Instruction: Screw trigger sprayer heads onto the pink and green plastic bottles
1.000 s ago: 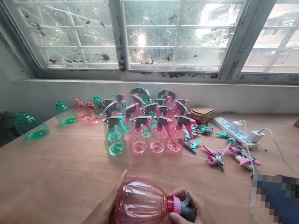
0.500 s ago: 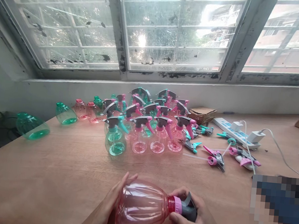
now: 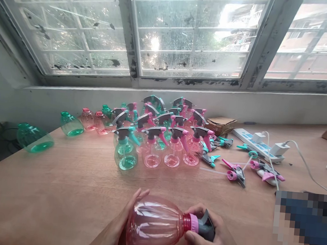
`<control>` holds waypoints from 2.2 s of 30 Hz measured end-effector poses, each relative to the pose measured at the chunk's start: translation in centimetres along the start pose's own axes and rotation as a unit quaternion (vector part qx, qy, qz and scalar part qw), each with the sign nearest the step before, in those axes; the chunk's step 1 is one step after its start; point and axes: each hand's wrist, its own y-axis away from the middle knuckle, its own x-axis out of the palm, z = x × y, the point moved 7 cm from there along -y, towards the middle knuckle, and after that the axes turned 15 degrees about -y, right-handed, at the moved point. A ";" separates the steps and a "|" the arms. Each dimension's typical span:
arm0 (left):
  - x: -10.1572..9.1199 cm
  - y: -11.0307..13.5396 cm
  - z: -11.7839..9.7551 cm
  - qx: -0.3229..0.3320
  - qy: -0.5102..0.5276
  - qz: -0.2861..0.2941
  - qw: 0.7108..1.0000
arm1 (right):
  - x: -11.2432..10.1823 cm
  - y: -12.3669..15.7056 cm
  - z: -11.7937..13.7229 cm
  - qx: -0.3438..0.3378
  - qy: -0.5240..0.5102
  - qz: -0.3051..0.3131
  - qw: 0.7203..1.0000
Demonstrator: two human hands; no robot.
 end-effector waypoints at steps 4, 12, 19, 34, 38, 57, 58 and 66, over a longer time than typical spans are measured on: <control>-0.1 0.1 -0.4 0.019 -0.021 -0.025 0.999 | 0.0 0.0 0.2 -0.009 0.004 -0.003 1.000; -0.2 0.0 -0.1 0.003 0.006 -0.006 1.000 | 0.1 -0.1 0.2 -0.010 0.009 -0.005 1.000; 0.3 0.1 0.0 0.032 -0.004 -0.027 0.999 | 0.0 -0.1 0.1 -0.003 0.001 -0.002 1.000; -0.2 0.0 -0.6 0.014 0.010 0.003 1.000 | -0.2 -0.1 -0.1 0.001 0.003 0.000 1.000; -0.2 -0.1 -0.3 0.022 -0.024 -0.030 0.999 | -0.1 -0.2 0.3 -0.018 0.012 0.001 1.000; -0.6 0.0 -0.9 -0.013 0.030 -0.010 0.999 | 0.0 -0.1 0.0 -0.001 0.017 -0.007 1.000; -0.5 0.0 -0.8 -0.011 0.035 -0.003 0.999 | 0.0 -0.1 0.0 0.002 0.018 -0.009 1.000; -0.7 -0.1 -1.4 0.000 0.003 -0.038 0.999 | 0.1 -0.2 0.9 -0.037 0.045 -0.017 0.998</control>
